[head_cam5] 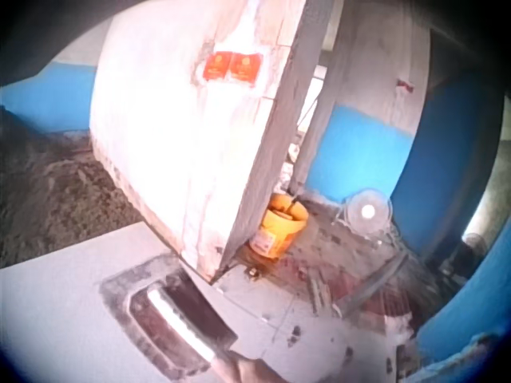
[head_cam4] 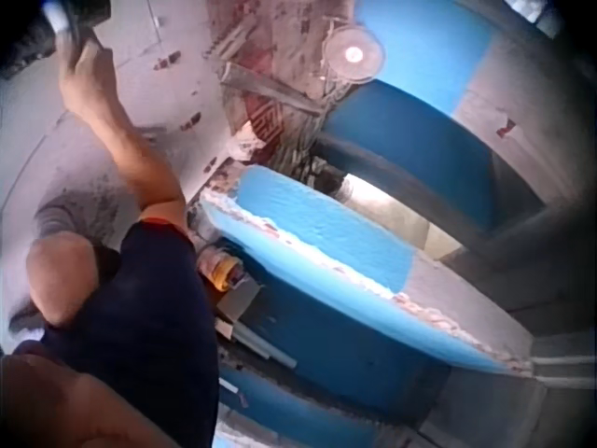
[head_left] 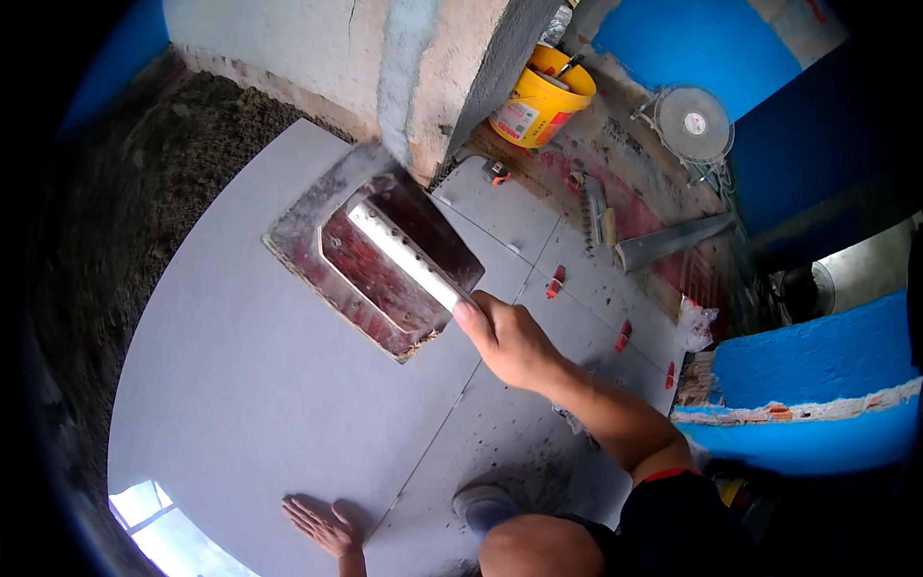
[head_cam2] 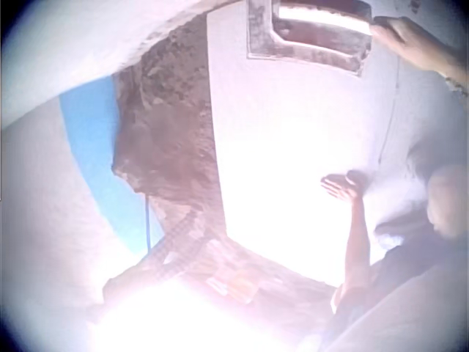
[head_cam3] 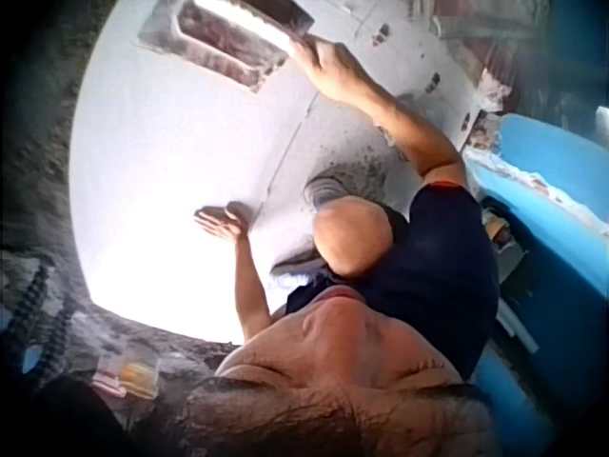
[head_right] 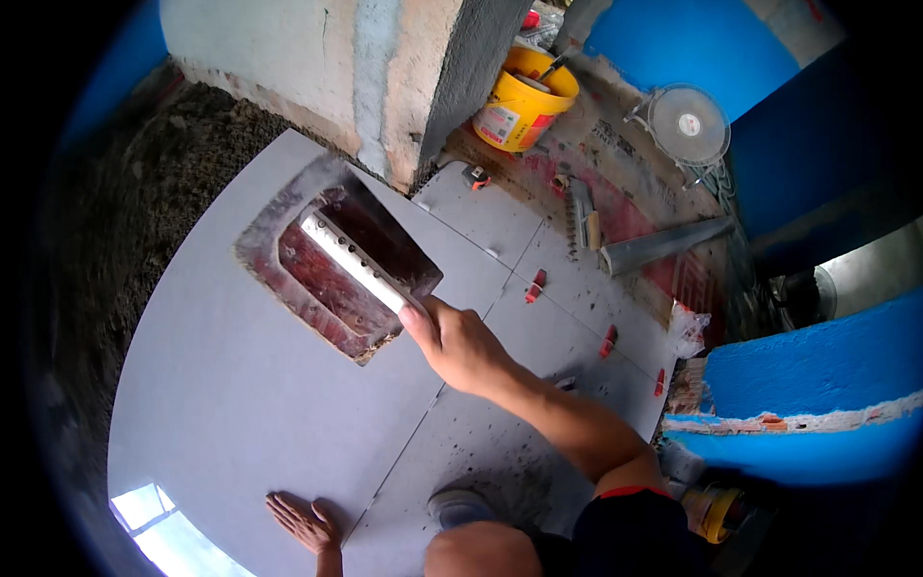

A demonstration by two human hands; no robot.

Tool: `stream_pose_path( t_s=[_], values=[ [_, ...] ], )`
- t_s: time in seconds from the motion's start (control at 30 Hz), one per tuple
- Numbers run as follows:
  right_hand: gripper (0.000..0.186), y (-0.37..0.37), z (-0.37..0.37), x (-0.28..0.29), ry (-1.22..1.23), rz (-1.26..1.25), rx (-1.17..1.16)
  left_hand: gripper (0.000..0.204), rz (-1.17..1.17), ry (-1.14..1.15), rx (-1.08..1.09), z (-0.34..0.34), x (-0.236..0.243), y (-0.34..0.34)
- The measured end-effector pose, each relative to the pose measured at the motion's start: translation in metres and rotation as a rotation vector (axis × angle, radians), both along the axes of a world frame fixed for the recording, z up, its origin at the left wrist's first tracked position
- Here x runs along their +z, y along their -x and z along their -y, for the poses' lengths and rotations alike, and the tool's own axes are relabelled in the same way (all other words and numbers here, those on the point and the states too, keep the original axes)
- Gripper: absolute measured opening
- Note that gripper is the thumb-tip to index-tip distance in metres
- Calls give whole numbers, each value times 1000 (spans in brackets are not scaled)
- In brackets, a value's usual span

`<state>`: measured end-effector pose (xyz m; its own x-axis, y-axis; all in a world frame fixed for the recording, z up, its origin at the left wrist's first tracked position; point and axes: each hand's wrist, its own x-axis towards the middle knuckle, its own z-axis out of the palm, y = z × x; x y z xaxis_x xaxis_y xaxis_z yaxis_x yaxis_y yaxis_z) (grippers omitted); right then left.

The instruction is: The person applies mortar to a large tile using a trowel, then lifts the tile with another person and places it onto the prepared floor bed, before using a grout float to press the tile into place.

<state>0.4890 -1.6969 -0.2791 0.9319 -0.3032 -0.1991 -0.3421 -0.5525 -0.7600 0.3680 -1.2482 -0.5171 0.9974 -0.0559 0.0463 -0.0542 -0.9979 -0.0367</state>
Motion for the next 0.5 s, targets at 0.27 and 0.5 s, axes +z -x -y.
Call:
stream_pose_path(
  t_s=[0.27,0.5],
  values=[
    [76,24,36,-142,117,-480,10,77,41,10,-65,8,4,5],
    [69,53,25,-141,21,-383,-32,83,-71,62,-30,8,12,-13]
  ],
)
